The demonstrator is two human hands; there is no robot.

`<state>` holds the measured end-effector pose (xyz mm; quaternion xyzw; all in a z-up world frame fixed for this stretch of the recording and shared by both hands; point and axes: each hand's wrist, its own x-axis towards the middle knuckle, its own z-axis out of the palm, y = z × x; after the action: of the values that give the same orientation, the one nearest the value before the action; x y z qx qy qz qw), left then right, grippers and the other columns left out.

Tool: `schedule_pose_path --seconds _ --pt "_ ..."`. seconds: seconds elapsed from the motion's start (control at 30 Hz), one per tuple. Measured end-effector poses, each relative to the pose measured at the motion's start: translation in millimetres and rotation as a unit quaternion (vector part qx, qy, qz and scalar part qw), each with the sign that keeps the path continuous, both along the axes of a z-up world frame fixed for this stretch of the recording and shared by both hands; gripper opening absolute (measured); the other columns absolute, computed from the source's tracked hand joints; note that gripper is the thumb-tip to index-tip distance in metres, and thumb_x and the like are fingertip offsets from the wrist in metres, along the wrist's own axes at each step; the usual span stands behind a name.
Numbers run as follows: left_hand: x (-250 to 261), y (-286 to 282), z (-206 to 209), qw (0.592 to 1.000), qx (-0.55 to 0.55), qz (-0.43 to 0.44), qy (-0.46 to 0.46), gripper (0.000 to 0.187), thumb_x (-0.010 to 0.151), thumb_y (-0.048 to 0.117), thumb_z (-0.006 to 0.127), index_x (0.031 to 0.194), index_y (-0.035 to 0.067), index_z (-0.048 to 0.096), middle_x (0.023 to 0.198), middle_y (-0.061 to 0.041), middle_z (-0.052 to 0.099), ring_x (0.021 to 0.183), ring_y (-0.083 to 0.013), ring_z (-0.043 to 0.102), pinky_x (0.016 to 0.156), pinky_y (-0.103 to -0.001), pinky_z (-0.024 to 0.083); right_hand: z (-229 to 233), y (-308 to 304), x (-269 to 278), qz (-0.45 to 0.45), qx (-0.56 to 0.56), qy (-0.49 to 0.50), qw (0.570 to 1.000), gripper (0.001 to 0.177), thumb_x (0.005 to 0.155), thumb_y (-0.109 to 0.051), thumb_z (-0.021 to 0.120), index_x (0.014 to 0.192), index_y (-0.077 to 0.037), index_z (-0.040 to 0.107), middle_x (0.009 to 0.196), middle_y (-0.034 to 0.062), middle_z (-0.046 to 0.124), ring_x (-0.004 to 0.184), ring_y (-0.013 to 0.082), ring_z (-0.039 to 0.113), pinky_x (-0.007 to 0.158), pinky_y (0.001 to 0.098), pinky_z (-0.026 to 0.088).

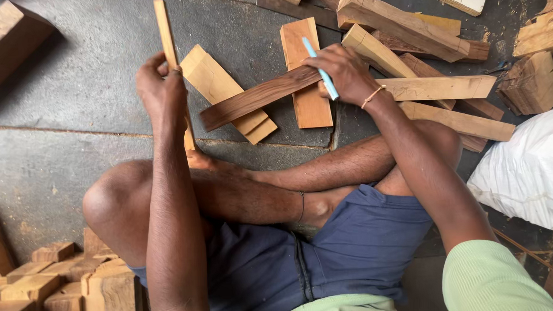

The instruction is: The person uses a pencil and a metal ruler to mark lines on several pieces of wood while sitting on the floor, occasionally fitting different pieces together.

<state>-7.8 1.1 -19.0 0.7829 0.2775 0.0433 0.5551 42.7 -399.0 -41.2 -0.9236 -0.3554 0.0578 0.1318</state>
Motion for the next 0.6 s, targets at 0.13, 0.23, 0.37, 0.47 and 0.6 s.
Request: schedule_pose_path --seconds 0.13,0.23,0.37,0.47,0.6 --pt "-11.9 -15.3 19.1 0.995 0.006 -0.039 0.087 0.045 0.096 0.003 0.061 0.140 -0.001 0.058 0.091 -0.014 0.073 0.068 -0.0160 0.069 0.052 -0.028 0.058 6.3 -17.4 -15.4 -0.064 -0.035 -0.022 0.997 0.082 0.065 -0.024 0.093 0.142 -0.015 0.067 0.137 0.0115 0.069 0.132 0.0292 0.058 0.115 0.0506 0.040" --pt "-18.8 -24.3 4.7 0.995 -0.056 -0.042 0.065 0.049 0.090 0.003 0.066 0.138 -0.001 0.058 0.091 -0.012 0.071 0.073 -0.0166 0.070 0.057 -0.032 0.062 4.3 -19.1 -24.0 -0.087 -0.025 -0.043 0.995 0.074 0.075 -0.021 0.092 0.144 -0.016 0.066 0.140 0.0103 0.069 0.137 0.0283 0.057 0.120 0.0483 0.037" --pt "-21.8 -34.0 -26.0 0.982 0.155 -0.107 -0.024 0.047 0.091 0.006 0.077 0.135 -0.002 0.064 0.098 -0.013 0.075 0.087 -0.0218 0.075 0.084 -0.044 0.060 8.7 15.0 -37.6 -0.064 0.001 -0.101 0.993 0.071 0.077 -0.035 0.096 0.138 -0.016 0.065 0.139 0.0105 0.067 0.137 0.0317 0.054 0.120 0.0508 0.034" --pt "-28.6 -44.9 -26.2 0.970 0.201 -0.137 -0.003 0.054 0.084 0.009 0.083 0.134 0.001 0.063 0.094 -0.012 0.075 0.088 -0.0250 0.073 0.085 -0.048 0.059 10.9 61.2 -59.4 -0.041 0.090 -0.069 0.993 0.072 0.082 -0.038 0.092 0.143 -0.016 0.062 0.145 0.0090 0.065 0.140 0.0306 0.053 0.124 0.0493 0.035" --pt "-31.2 -41.8 -15.9 0.964 0.186 -0.187 0.029 0.062 0.082 0.013 0.088 0.137 0.003 0.061 0.100 -0.012 0.072 0.090 -0.0249 0.073 0.078 -0.044 0.061 -1.0 106.4 -66.9 -0.014 0.156 -0.086 0.984 0.075 0.080 -0.039 0.089 0.145 -0.016 0.059 0.147 0.0114 0.063 0.142 0.0299 0.049 0.124 0.0510 0.033"
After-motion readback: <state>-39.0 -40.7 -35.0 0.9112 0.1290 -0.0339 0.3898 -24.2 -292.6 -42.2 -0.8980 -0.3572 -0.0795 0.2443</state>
